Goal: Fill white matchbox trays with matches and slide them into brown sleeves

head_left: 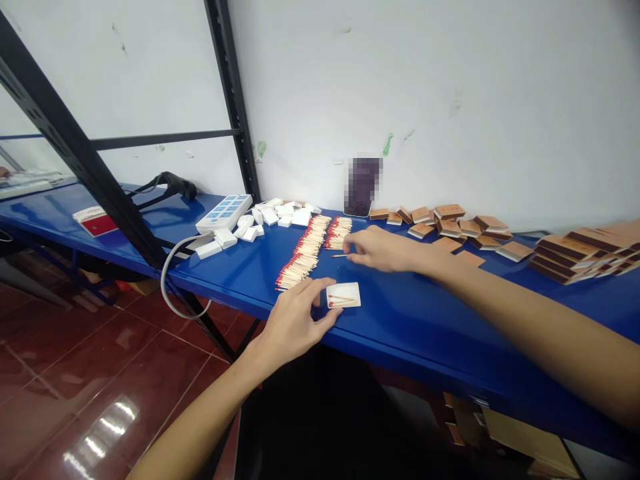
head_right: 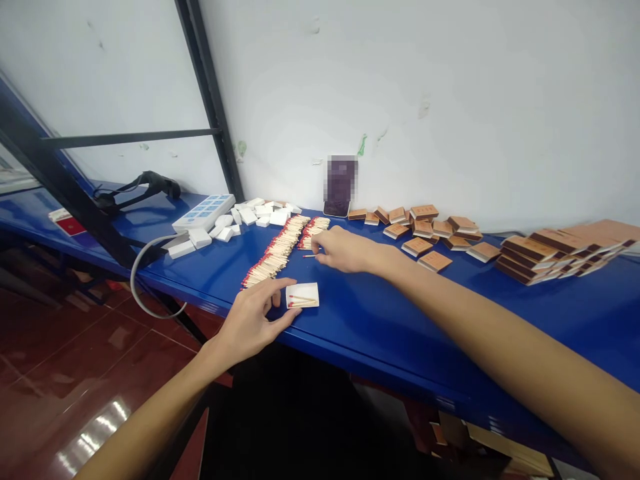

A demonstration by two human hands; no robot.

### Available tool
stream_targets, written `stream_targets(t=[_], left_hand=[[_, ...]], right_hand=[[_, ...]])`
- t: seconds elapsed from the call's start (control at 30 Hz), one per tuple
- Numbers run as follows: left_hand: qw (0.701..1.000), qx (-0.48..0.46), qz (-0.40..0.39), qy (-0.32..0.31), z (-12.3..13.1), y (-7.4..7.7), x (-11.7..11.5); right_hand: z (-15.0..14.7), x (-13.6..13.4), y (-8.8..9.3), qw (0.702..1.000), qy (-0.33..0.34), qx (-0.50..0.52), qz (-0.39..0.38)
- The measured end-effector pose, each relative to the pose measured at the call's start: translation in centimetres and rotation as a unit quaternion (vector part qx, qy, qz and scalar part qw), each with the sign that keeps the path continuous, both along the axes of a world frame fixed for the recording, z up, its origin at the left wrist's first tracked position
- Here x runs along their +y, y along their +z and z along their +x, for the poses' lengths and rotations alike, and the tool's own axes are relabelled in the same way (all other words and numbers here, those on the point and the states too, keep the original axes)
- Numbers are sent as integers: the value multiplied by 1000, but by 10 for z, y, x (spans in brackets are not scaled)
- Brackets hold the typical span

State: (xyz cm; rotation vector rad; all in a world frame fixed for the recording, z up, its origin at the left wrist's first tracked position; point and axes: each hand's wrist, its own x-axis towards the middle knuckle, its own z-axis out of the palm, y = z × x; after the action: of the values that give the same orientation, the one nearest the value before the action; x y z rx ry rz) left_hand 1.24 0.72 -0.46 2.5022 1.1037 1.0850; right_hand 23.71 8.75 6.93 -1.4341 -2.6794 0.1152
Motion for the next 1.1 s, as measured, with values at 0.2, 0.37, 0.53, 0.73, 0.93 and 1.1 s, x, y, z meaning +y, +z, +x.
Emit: stream_targets(t=[0.2,0.37,0.53,0.73,0.93,1.1], left_hand=[[1000,-3,-1,-4,-1,0,1],[1000,5,-4,-8,-1,2,-1],[1000,8,-1,-10,-1,1,-1],[1000,10,-4,-10,-1,2,-2],[1000,15,3,-10,-1,2,-1],[1000,5,6,10,0,2,-1]], right_hand=[[4,17,-26,999,-16,-14,24],[-3,20,-37,997,-41,-22,69],[-7,24,-48,995,-47,12,89],[-5,24,-48,995,-53,36,72],[-1,19,-32,999,-7,29,-10],[3,8,-5,997,26,27,-72]])
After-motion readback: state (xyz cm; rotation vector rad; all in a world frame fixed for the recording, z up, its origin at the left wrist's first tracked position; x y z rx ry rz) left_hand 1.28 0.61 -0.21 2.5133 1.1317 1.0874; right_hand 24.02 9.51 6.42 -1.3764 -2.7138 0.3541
